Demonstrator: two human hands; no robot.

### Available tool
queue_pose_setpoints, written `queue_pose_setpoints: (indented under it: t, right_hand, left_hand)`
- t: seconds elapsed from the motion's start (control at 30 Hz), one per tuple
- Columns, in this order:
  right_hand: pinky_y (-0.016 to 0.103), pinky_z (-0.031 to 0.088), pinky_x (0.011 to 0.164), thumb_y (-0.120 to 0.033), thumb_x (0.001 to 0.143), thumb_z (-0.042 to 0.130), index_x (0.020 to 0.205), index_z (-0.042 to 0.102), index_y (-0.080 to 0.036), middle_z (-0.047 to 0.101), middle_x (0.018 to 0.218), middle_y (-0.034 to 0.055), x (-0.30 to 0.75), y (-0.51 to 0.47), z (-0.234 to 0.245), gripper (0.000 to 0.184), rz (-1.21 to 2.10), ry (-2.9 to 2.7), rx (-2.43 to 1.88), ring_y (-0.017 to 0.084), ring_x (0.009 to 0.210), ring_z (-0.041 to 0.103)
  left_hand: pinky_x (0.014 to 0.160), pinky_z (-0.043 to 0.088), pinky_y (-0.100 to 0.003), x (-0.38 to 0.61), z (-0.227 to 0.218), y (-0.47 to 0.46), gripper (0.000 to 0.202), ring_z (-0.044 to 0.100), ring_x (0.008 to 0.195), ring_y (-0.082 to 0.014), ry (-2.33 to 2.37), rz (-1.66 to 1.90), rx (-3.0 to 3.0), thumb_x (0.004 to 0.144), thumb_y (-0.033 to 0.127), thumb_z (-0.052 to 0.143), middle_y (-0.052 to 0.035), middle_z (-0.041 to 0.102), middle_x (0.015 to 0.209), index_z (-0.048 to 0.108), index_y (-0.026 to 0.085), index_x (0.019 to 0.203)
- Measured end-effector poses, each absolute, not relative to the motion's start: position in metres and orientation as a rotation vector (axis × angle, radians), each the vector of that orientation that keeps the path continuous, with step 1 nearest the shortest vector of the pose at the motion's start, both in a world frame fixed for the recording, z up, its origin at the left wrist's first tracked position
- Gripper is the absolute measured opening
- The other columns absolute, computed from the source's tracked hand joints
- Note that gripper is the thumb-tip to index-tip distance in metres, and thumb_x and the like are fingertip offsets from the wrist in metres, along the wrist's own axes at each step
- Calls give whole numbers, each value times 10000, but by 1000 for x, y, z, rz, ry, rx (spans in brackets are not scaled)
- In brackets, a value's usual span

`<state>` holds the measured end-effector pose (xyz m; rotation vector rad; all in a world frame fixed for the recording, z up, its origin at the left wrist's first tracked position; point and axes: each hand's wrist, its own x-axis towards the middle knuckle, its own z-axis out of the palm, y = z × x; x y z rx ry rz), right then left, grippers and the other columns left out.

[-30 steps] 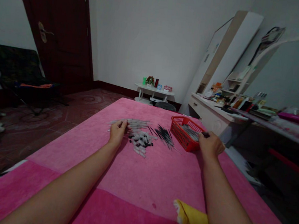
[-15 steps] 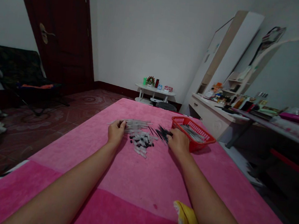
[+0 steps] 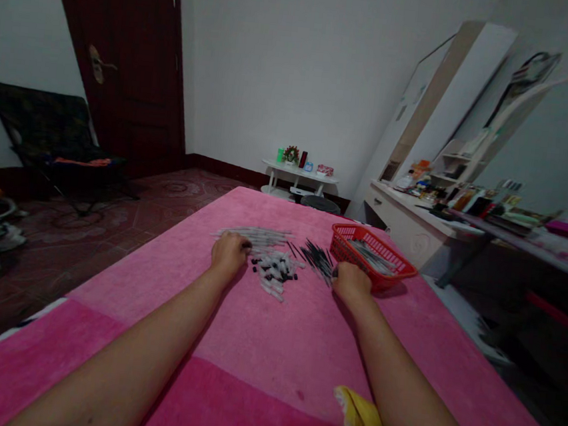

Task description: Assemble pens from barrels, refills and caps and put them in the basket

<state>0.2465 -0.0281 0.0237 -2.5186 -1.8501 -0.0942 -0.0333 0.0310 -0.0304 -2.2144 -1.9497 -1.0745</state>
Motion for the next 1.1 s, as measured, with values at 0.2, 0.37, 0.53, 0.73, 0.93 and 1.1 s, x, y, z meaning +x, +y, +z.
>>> queue_pose_setpoints:
  t: [0.2, 0.37, 0.53, 0.73, 0.93, 1.1]
  right_hand:
    - [364, 512, 827, -143, 806, 529, 1080, 678, -147, 676, 1109, 160, 249, -27, 26, 312, -74, -1872, -2562, 289, 1043, 641]
    - [381, 515, 813, -169, 798, 549, 1052, 688, -131, 681, 1085, 167, 251, -26, 26, 292, -107, -1902, -2544, 304, 1022, 648]
    - [369, 510, 807, -161, 783, 559, 1030, 693, -143, 684, 1070, 163, 252, -28, 29, 282, -135, -1918, -2517, 302, 1019, 648]
    - [355, 503, 784, -150, 751, 588, 1011, 703, -148, 690, 1047, 167, 249, -33, 44, 285, -119, -1963, -2529, 305, 1010, 651]
    - [350, 490, 775, -151, 727, 589, 1008, 711, -144, 693, 1028, 180, 244, -39, 55, 306, -114, -2017, -2459, 307, 991, 652]
    - [302, 479, 740, -181, 732, 590, 924, 725, -212, 708, 1000, 119, 230, -41, 50, 237, -35, -2093, -2315, 269, 964, 658]
  left_hand:
    - [693, 421, -299, -33, -26, 28, 196, 589, 955, -253, -2007, -886, -2227, 766, 291, 582, -56, 711, 941, 735, 272, 888]
    - [705, 424, -314, -32, -29, 28, 188, 595, 941, -263, -1984, -877, -2240, 769, 282, 585, -62, 705, 938, 731, 267, 887]
    - [772, 425, -308, -29, -26, 25, 194, 585, 966, -245, -1805, -1015, -2250, 801, 317, 570, -74, 691, 956, 723, 225, 878]
    - [659, 388, -284, -28, -25, 23, 259, 617, 853, -220, -1796, -1008, -2319, 849, 397, 508, -49, 711, 868, 711, 235, 838]
    - [672, 389, -274, -27, -25, 24, 253, 618, 867, -206, -1790, -1034, -2351, 842, 398, 521, -41, 718, 886, 715, 235, 838]
    - [717, 410, -273, -25, -24, 24, 239, 617, 893, -204, -1765, -999, -2392, 839, 382, 537, -43, 722, 911, 719, 229, 859]
